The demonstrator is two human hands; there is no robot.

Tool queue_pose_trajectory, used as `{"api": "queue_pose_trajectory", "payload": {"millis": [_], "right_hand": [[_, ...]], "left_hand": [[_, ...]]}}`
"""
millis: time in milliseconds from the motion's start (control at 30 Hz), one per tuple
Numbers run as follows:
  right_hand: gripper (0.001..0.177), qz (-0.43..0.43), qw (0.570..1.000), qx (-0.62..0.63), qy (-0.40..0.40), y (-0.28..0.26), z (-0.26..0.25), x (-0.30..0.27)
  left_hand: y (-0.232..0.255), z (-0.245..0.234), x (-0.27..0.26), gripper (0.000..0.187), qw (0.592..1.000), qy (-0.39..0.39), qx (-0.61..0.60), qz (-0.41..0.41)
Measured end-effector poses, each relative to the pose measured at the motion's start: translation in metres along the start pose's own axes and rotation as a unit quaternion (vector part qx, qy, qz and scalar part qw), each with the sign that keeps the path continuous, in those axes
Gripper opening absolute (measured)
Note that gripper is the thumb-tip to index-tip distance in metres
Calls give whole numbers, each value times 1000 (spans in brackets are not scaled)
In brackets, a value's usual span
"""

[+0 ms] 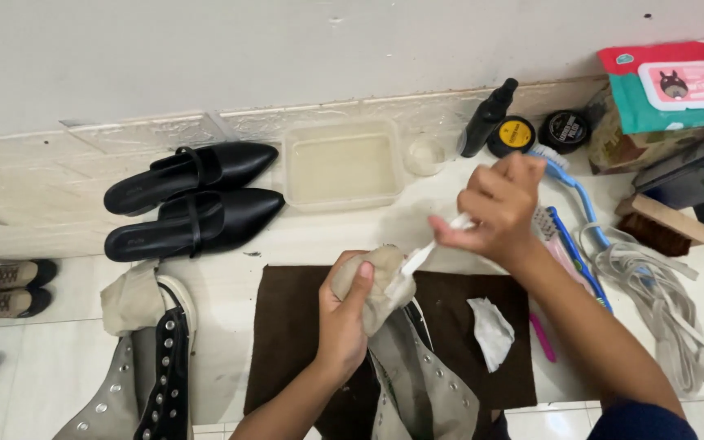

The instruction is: The person cleans a black high-top sneaker by wiping the white rubber sole with a cloth and then scrubbing the beige fabric tongue with a toothbrush dipped in a cleaning solution. The shoe is rotated and repositioned throughout the process.

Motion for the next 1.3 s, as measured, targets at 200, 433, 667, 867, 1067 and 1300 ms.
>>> {"api": "queue_pose_trajectory", "payload": {"millis": [200, 433, 667, 867, 1067, 1300], "right_hand": [[50, -69, 997, 16, -9, -14, 0, 4], [48, -46, 999, 14, -12, -10, 2, -4], [50, -67, 997, 24, 17, -30, 10, -2], [55, 7, 1000, -18, -15, -7, 1, -3], [50, -9, 997, -71, 42, 3, -6, -1], [29, 6, 954, -283, -97, 17, 54, 25]], "left_hand": [[0, 2, -1, 23, 1000, 9, 11, -5], [2, 4, -1, 24, 999, 5, 29, 13], [2, 1, -2, 25, 998, -20, 46, 28], [1, 1, -1, 27, 999, 27, 20, 7], [29, 23, -3, 18, 999, 47, -24, 0], [11, 3, 8, 18, 999, 43, -14, 1]]}}
Point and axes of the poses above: each hand's wrist, its own x-axis towards the middle knuckle, its own z-axis out of the palm, y = z × x, the point moved 1 cm from there along x, towards the middle knuckle, and after that the axes turned 8 degrees about x, right-handed, at the moved point
